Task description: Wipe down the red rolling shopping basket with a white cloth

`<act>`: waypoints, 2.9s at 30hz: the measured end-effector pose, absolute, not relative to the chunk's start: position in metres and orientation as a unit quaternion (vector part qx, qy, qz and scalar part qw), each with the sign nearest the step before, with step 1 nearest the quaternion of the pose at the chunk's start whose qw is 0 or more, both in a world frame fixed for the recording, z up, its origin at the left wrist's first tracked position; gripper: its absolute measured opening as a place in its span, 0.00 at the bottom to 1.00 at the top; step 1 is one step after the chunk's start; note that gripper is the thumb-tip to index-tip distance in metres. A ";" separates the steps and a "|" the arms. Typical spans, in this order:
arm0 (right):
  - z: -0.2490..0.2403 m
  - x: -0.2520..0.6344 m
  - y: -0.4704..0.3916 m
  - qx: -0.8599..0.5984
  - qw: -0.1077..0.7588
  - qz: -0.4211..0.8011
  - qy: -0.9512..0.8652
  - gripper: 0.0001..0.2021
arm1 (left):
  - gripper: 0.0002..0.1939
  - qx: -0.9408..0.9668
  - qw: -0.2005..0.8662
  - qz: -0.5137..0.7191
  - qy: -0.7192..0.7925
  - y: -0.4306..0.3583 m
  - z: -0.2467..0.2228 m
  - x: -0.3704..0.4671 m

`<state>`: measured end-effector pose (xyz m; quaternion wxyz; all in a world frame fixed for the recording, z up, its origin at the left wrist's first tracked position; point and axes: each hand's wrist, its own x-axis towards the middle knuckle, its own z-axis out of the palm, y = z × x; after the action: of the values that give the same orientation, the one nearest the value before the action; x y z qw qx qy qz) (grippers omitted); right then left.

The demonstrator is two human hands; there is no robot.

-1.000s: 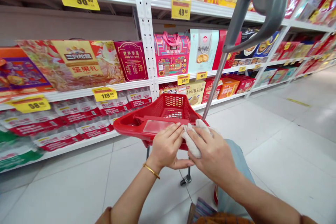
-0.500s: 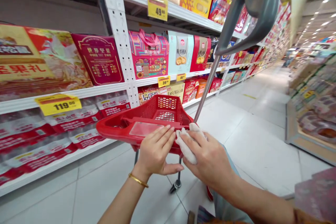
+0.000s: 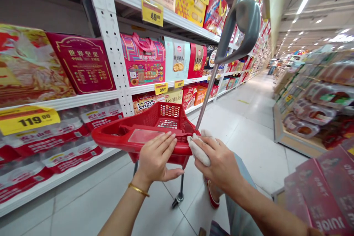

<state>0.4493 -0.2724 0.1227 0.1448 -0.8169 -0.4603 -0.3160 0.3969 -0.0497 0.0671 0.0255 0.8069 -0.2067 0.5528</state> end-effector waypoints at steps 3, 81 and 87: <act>0.129 0.445 -0.267 -0.813 0.160 -0.316 -0.462 0.18 | 0.38 0.806 0.035 0.554 -0.203 -0.049 0.066 0.397; 0.124 0.508 -0.220 -0.806 0.180 -0.273 -0.493 0.21 | 0.40 0.867 0.039 0.485 -0.103 -0.055 0.069 0.447; 0.125 0.504 -0.218 -0.831 0.129 -0.257 -0.477 0.24 | 0.36 0.855 0.019 0.500 -0.137 -0.047 0.067 0.446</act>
<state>0.5036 -0.2179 0.1247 0.1286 -0.8306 -0.4772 -0.2565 0.4459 -0.0472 0.0666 0.0191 0.8547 -0.1374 0.5002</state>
